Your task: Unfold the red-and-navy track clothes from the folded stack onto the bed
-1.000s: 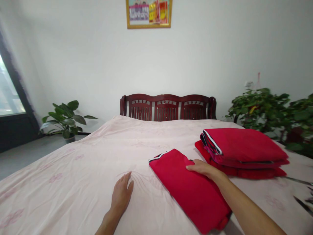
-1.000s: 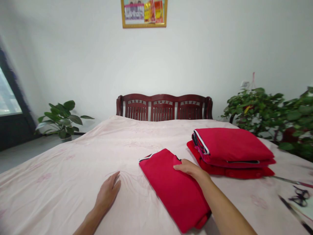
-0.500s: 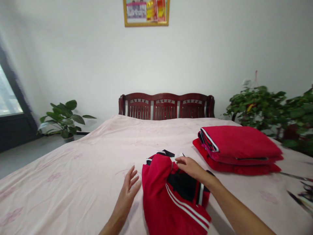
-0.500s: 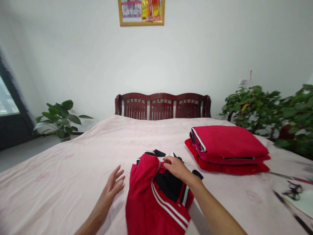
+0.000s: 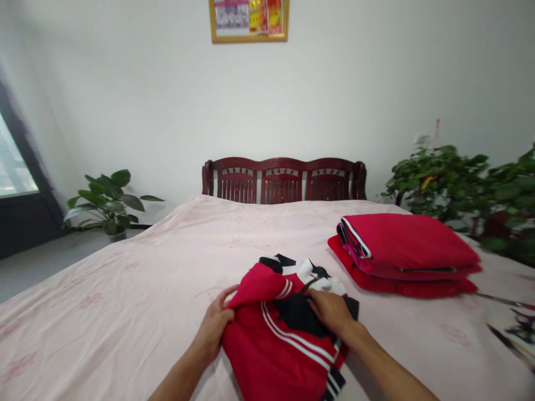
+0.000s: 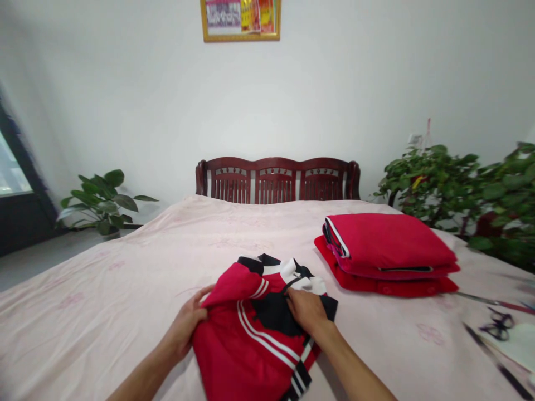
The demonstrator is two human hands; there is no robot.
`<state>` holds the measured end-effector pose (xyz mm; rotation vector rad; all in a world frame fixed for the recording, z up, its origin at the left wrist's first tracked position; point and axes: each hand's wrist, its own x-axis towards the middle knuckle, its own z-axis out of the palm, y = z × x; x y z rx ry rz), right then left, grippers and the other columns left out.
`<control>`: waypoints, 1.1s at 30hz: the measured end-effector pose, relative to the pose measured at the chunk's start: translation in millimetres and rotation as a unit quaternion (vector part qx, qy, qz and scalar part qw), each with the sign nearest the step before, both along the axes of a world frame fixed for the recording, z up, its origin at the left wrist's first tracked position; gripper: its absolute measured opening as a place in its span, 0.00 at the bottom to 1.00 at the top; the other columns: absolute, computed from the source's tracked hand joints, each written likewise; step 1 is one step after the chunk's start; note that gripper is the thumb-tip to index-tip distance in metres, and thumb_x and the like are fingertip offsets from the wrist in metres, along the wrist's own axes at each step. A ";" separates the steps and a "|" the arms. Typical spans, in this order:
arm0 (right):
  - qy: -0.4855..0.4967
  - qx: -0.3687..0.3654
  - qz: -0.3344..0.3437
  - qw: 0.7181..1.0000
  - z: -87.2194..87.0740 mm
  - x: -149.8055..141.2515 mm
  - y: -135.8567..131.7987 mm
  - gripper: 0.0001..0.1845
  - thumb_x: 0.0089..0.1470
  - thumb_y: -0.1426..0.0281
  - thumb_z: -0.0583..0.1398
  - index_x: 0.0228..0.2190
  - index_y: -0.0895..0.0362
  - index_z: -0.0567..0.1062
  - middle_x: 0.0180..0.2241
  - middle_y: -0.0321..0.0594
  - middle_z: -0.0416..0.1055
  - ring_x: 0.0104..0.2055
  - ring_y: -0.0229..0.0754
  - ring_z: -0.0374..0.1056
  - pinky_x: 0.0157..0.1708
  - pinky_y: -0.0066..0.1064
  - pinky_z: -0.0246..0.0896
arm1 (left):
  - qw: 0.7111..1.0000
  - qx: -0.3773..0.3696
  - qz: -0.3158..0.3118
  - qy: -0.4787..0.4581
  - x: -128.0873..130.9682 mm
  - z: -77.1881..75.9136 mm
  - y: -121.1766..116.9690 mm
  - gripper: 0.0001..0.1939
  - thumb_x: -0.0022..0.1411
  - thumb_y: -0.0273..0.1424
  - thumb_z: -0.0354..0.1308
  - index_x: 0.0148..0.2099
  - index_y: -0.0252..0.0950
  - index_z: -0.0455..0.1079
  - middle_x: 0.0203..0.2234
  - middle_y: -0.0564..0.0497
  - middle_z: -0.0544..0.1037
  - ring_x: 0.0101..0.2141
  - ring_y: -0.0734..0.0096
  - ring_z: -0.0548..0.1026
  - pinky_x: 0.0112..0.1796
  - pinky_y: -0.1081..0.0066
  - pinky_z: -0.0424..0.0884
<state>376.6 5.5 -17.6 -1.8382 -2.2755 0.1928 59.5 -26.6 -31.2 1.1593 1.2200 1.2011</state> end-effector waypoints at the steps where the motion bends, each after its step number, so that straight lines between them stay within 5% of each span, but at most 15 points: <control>1: 0.022 0.028 -0.009 0.999 2.3 2.6 -2.2 0.18 0.62 0.64 0.50 0.46 0.53 0.75 0.43 0.46 0.78 0.45 0.50 0.74 0.43 0.37 0.61 | 0.999 0.003 0.038 -0.026 -15.5 2.6 8.5 0.45 0.40 0.23 0.48 0.65 0.36 0.59 0.33 0.49 0.82 0.27 0.64 0.79 0.32 0.65 0.76; 5: 0.179 0.118 -0.053 0.975 13.2 12.5 -18.0 0.18 0.63 0.58 0.48 0.45 0.48 0.73 0.45 0.40 0.78 0.46 0.48 0.73 0.46 0.37 0.63 | 0.983 -0.024 0.184 -0.012 -88.5 9.7 33.1 0.40 0.44 0.24 0.51 0.63 0.36 0.62 0.33 0.47 0.81 0.30 0.63 0.79 0.38 0.62 0.76; 8: 0.224 0.077 0.002 0.972 9.9 12.4 -31.5 0.16 0.61 0.59 0.51 0.42 0.49 0.75 0.45 0.40 0.77 0.48 0.48 0.72 0.48 0.38 0.63 | 0.952 -0.045 0.293 0.079 -127.7 16.3 38.2 0.40 0.50 0.30 0.55 0.66 0.29 0.56 0.41 0.39 0.80 0.39 0.56 0.79 0.44 0.54 0.75; 10: 0.226 0.029 0.037 0.973 2.9 5.8 -39.2 0.15 0.58 0.61 0.54 0.43 0.50 0.76 0.46 0.40 0.77 0.49 0.48 0.72 0.50 0.39 0.63 | 0.933 0.022 0.319 0.162 -132.6 25.4 35.9 0.38 0.53 0.35 0.55 0.65 0.27 0.57 0.50 0.35 0.76 0.49 0.53 0.76 0.51 0.51 0.71; 12: 0.240 -0.006 0.064 0.969 -2.5 -6.5 -45.9 0.17 0.56 0.65 0.54 0.45 0.51 0.76 0.49 0.41 0.76 0.52 0.48 0.71 0.53 0.39 0.62 | 0.924 0.114 0.268 0.247 -117.8 38.1 28.8 0.33 0.56 0.40 0.54 0.61 0.31 0.64 0.54 0.37 0.74 0.54 0.52 0.72 0.56 0.52 0.67; 16: 0.289 -0.120 0.180 0.933 1.7 -35.5 -51.4 0.20 0.48 0.73 0.55 0.41 0.51 0.81 0.44 0.38 0.79 0.49 0.45 0.73 0.52 0.36 0.64 | 0.913 0.219 0.026 0.342 -53.7 58.1 0.5 0.26 0.61 0.43 0.52 0.58 0.41 0.70 0.57 0.46 0.74 0.58 0.57 0.69 0.62 0.56 0.60; 18: 0.312 -0.163 0.206 0.913 8.0 -40.9 -44.8 0.19 0.49 0.72 0.54 0.39 0.53 0.81 0.41 0.39 0.80 0.44 0.45 0.74 0.47 0.35 0.66 | 0.885 0.222 -0.086 0.400 -23.8 57.0 -16.1 0.31 0.57 0.42 0.59 0.63 0.45 0.66 0.62 0.47 0.68 0.63 0.54 0.63 0.64 0.53 0.56; 20: 0.311 -0.105 0.147 0.933 12.6 -35.1 -30.2 0.19 0.53 0.68 0.54 0.43 0.54 0.80 0.44 0.42 0.79 0.47 0.46 0.73 0.50 0.37 0.65 | 0.845 0.222 -0.154 0.461 -4.4 47.4 -29.4 0.45 0.47 0.39 0.67 0.67 0.51 0.60 0.67 0.48 0.61 0.66 0.47 0.57 0.65 0.47 0.49; 23: 0.191 0.043 -0.046 0.980 13.6 -11.9 0.6 0.29 0.53 0.63 0.57 0.56 0.56 0.71 0.58 0.51 0.68 0.60 0.55 0.64 0.58 0.46 0.57 | 0.811 0.209 -0.175 0.518 6.0 26.0 -38.9 0.50 0.40 0.27 0.65 0.68 0.52 0.59 0.66 0.47 0.62 0.64 0.42 0.59 0.64 0.45 0.49; 27: 0.086 -0.012 -0.191 0.978 9.2 10.5 34.0 0.46 0.43 0.54 0.65 0.61 0.58 0.63 0.59 0.60 0.65 0.61 0.68 0.60 0.53 0.56 0.58 | 0.811 0.196 -0.168 0.525 -0.6 8.6 -38.5 0.43 0.42 0.19 0.53 0.62 0.50 0.66 0.52 0.48 0.76 0.52 0.56 0.72 0.56 0.59 0.66; 30: 0.176 -0.035 -0.192 0.965 7.0 8.1 43.3 0.36 0.37 0.59 0.68 0.50 0.58 0.74 0.48 0.59 0.74 0.54 0.67 0.67 0.50 0.53 0.60 | 0.824 0.228 -0.167 0.491 -17.3 9.6 -32.8 0.37 0.44 0.20 0.50 0.56 0.50 0.70 0.48 0.51 0.77 0.50 0.60 0.73 0.54 0.63 0.68; 33: 0.284 -0.046 -0.156 0.945 9.6 -0.3 46.0 0.18 0.35 0.62 0.67 0.32 0.55 0.78 0.34 0.48 0.80 0.44 0.59 0.74 0.43 0.44 0.65 | 0.866 0.240 -0.071 0.433 -50.9 22.3 -13.7 0.33 0.47 0.23 0.49 0.56 0.46 0.69 0.51 0.52 0.76 0.52 0.60 0.72 0.56 0.62 0.67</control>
